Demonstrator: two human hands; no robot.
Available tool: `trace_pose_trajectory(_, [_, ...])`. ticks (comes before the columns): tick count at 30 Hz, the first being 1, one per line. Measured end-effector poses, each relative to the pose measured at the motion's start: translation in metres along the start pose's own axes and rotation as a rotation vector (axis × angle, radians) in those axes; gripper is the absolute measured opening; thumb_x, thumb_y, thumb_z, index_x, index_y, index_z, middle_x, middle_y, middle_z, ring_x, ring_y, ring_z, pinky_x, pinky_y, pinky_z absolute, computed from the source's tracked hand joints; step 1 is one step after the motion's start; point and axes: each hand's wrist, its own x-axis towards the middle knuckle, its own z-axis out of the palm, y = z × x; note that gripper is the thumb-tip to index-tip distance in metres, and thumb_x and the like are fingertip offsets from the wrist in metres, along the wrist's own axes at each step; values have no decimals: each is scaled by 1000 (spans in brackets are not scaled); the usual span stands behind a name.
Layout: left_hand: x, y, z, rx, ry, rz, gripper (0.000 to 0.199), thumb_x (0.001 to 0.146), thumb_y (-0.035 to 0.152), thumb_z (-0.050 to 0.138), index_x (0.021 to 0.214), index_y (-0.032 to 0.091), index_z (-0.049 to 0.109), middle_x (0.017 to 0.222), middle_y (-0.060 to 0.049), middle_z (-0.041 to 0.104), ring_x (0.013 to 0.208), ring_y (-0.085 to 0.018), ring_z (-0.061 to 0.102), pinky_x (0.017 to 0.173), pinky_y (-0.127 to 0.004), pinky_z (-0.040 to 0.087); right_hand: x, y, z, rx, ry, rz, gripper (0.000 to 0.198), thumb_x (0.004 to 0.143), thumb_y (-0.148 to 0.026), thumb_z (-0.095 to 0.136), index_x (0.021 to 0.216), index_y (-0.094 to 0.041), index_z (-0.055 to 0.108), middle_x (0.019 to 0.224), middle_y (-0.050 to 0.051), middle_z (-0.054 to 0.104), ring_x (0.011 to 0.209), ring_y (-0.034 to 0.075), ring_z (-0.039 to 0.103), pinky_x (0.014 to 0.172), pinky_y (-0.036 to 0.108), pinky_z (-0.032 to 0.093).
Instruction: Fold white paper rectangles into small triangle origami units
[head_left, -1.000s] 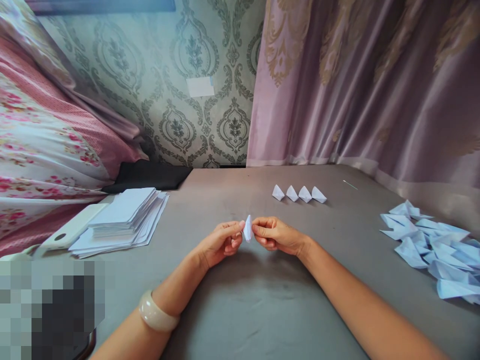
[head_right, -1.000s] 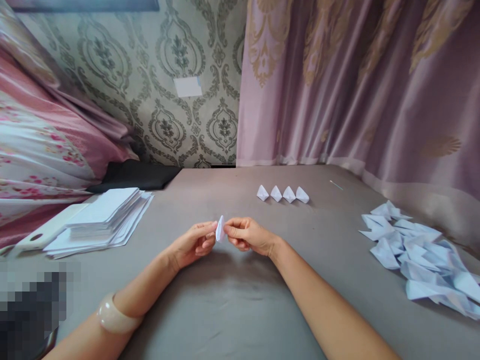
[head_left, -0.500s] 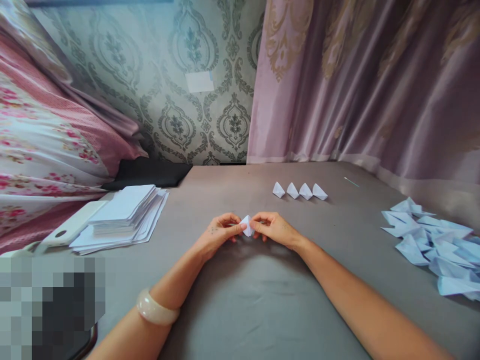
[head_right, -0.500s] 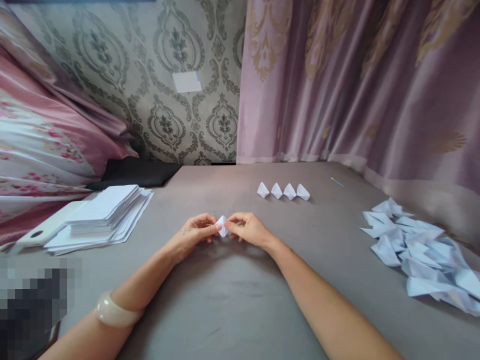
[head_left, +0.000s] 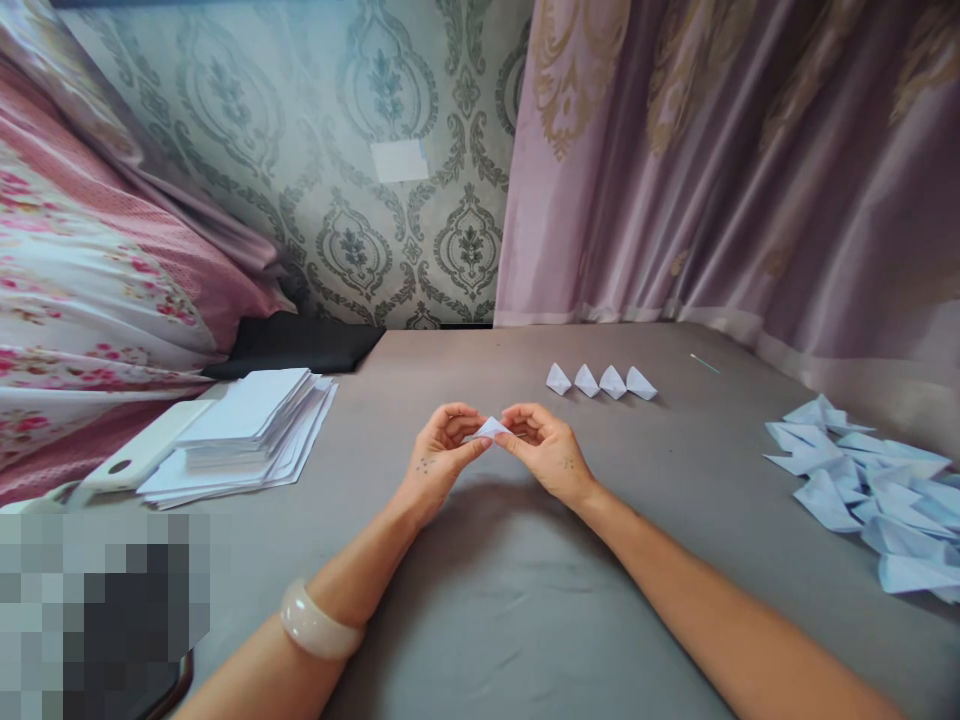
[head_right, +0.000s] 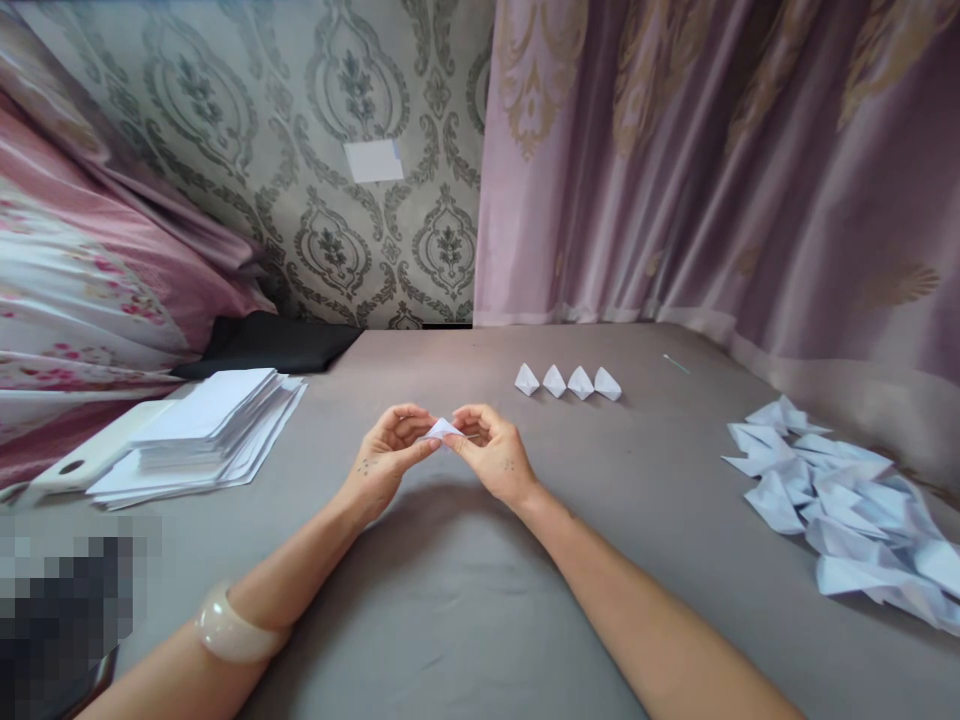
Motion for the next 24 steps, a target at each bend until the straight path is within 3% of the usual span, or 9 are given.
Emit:
trace_pose_trajectory(6, [-3,2,0,102,-43,6,35,67,21,77,97,19,61,96,-4,64,94,-16,58,85,-28,45,-1,-2,-1,-96,-55,-39,30,72,-37,69,94,-20,58,82,2,62,79,15,61,74,30,51])
trace_pose_trajectory(10, [-4,3,-3,186,-91,-137,31,71,29,75,98,15,67,95,-7,68,90,-17,60,84,-28,45,-2,-2,-1,-141,-110,-71,28,74,-33,67,97,-20,58,82,1,63,78,14,61,74,30,50])
trace_pose_trajectory(14, [1,0,-7,-3,28,-234,28,67,30,78,87,13,69,86,-6,69,79,-14,62,76,-27,48,-1,-3,-2,-51,-44,109,36,72,-40,68,100,-19,58,94,6,65,84,17,63,70,29,51])
trace_pose_trajectory(17, [3,0,-6,-160,93,-268,28,62,26,82,83,13,68,85,-4,67,79,-14,62,78,-28,50,-2,-5,-1,7,-73,255,39,71,-45,69,99,-17,63,98,9,68,87,19,63,66,29,51])
trace_pose_trajectory(24, [0,4,-2,-135,34,-299,23,64,24,80,81,14,69,83,-3,66,77,-12,60,73,-24,48,-4,-9,-1,51,-58,265,36,69,-44,71,93,-18,71,89,6,71,80,17,62,66,28,48])
